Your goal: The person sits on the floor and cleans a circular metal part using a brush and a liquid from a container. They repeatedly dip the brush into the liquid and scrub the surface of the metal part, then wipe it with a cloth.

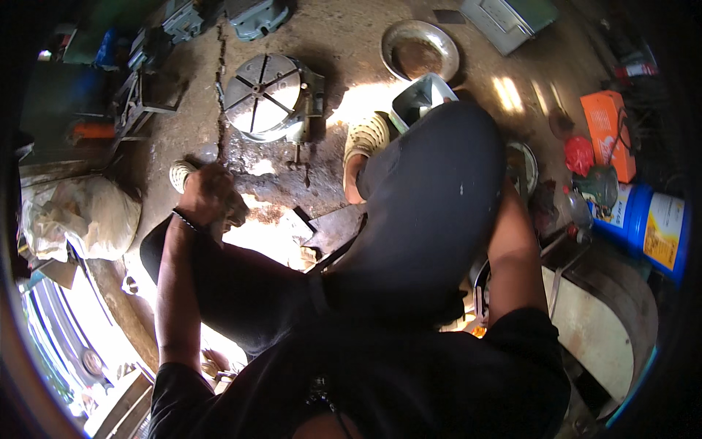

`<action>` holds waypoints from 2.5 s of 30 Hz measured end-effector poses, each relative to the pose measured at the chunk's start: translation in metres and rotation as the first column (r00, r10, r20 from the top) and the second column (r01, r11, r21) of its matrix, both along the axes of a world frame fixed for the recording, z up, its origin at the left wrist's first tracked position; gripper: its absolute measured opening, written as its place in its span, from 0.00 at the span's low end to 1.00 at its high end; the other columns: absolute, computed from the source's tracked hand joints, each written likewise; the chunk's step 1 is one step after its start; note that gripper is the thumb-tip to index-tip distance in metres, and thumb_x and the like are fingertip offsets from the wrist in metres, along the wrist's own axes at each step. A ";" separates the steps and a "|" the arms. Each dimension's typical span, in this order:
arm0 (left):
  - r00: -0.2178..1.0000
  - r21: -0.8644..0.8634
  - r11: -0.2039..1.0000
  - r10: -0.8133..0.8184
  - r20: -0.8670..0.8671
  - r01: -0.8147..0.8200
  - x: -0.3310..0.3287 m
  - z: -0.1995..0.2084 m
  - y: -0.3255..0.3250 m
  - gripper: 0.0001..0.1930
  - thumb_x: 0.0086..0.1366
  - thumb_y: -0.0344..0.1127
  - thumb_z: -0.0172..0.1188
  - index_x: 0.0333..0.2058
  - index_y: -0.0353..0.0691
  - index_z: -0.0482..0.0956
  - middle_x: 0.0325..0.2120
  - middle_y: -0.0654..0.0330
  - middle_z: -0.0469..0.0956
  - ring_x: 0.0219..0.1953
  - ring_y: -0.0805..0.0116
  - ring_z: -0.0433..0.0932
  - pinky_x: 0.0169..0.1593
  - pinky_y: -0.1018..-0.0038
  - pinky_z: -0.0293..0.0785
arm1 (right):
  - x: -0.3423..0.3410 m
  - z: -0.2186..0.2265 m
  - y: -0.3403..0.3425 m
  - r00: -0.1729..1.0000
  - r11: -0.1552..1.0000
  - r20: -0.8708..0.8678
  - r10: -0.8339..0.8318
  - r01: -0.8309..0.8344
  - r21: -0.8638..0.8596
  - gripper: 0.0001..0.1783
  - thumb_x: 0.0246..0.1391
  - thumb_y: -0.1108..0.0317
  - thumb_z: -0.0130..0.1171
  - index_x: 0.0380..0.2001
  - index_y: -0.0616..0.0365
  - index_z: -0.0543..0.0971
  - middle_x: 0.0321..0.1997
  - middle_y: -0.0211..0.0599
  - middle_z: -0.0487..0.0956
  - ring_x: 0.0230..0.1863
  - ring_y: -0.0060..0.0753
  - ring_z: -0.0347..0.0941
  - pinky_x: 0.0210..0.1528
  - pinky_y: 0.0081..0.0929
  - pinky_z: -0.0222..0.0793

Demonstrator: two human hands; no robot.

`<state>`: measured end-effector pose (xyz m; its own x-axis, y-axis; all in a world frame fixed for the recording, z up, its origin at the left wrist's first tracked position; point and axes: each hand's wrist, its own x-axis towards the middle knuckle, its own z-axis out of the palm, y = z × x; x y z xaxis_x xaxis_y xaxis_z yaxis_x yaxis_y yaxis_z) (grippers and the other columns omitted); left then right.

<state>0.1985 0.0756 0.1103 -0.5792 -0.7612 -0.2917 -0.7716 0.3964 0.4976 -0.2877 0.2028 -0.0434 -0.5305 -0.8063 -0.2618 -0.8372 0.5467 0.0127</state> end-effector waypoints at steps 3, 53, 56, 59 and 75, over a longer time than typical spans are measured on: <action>0.996 0.186 0.981 -0.070 0.056 0.059 -0.011 -0.018 0.007 0.10 0.55 0.30 0.56 0.36 0.41 0.83 0.35 0.52 0.81 0.38 0.54 0.81 0.46 0.65 0.77 | -0.004 -0.012 -0.016 0.998 0.996 -0.069 0.014 -0.007 0.094 0.18 0.56 0.60 0.61 0.46 0.59 0.78 0.37 0.35 0.78 0.43 0.31 0.74 0.44 0.31 0.69; 0.981 0.283 0.946 -0.115 -0.156 0.156 -0.335 -0.256 -0.023 0.62 0.41 0.62 0.74 0.68 0.43 0.45 0.56 0.48 0.70 0.55 0.51 0.72 0.56 0.59 0.70 | -0.059 0.002 -0.037 0.531 0.804 0.847 -0.007 0.507 -0.311 0.13 0.54 0.74 0.64 0.43 0.63 0.77 0.29 0.28 0.76 0.27 0.14 0.68 0.28 0.16 0.67; 0.979 0.269 0.947 -0.140 -0.149 0.177 -0.330 -0.255 -0.028 0.62 0.41 0.62 0.74 0.68 0.43 0.46 0.57 0.48 0.69 0.55 0.51 0.71 0.56 0.59 0.70 | -0.067 0.006 -0.032 0.605 0.834 0.796 0.004 0.438 -0.337 0.12 0.54 0.76 0.64 0.42 0.62 0.76 0.29 0.27 0.75 0.27 0.13 0.68 0.29 0.14 0.66; 0.976 0.250 0.949 -0.158 -0.151 0.192 -0.321 -0.255 -0.034 0.62 0.41 0.62 0.74 0.68 0.43 0.46 0.57 0.48 0.69 0.56 0.51 0.71 0.57 0.59 0.69 | -0.076 0.008 -0.026 0.602 0.844 0.798 0.021 0.418 -0.337 0.11 0.55 0.77 0.63 0.41 0.62 0.75 0.29 0.28 0.75 0.30 0.14 0.69 0.32 0.14 0.67; 0.956 0.213 0.938 -0.241 -0.168 0.274 -0.302 -0.249 -0.047 0.62 0.41 0.62 0.74 0.68 0.44 0.47 0.59 0.48 0.66 0.59 0.50 0.68 0.59 0.58 0.66 | -0.079 0.065 -0.035 0.896 0.952 0.443 0.038 0.103 -0.289 0.08 0.52 0.72 0.63 0.35 0.61 0.77 0.28 0.30 0.77 0.33 0.13 0.71 0.36 0.19 0.67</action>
